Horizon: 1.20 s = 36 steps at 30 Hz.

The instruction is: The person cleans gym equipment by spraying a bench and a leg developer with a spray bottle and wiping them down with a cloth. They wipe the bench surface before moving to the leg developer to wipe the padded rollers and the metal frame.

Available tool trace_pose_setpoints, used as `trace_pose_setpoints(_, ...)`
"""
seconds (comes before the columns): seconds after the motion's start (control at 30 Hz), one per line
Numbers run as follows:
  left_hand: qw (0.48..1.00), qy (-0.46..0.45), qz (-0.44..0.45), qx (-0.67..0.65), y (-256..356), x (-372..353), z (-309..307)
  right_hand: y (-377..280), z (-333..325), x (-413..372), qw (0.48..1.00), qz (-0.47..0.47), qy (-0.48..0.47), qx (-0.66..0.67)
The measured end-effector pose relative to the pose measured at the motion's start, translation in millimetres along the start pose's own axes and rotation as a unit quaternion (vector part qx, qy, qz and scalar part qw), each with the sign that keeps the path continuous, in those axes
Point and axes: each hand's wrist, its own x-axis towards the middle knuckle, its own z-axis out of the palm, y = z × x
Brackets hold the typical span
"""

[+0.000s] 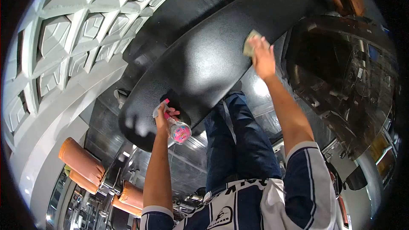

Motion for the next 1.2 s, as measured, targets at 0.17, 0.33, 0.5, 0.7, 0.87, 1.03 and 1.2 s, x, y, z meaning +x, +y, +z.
trace_pose_setpoints(0.17, 1.0, 0.002, -0.009, 0.01, 4.2, -2.0, 2.5, -37.5, 11.1, 72.0, 0.989, 0.118, 0.082, 0.042)
trace_pose_setpoints(0.33, 1.0, 0.005, 0.01, 0.013, 7.7, -6.1, 5.6, -141.0, -1.2, -9.1, 0.98, -0.15, -0.042, 0.127)
trace_pose_setpoints(0.5, 0.999, -0.032, -0.01, -0.013, 2.6, 3.8, -5.9, -116.7, 6.3, -99.3, 0.934, -0.287, -0.144, 0.157)
trace_pose_setpoints(0.7, 0.999, 0.016, 0.032, -0.003, 8.7, -9.6, 12.2, -33.7, -12.3, -25.4, 0.99, -0.125, -0.048, -0.046)
trace_pose_setpoints(0.87, 0.999, -0.045, 0.004, 0.017, 7.1, -3.7, 2.3, -84.0, 4.9, 14.9, 0.998, 0.013, 0.034, 0.055)
trace_pose_setpoints(1.03, 0.998, -0.055, 0.013, 0.007, 12.7, -17.8, 11.0, -197.3, 0.4, -65.0, 0.972, -0.188, -0.053, 0.128)
trace_pose_setpoints(1.2, 0.994, -0.096, 0.042, -0.012, 7.9, -21.3, -3.6, -186.2, -4.3, -141.1, 0.962, -0.206, -0.152, 0.089)
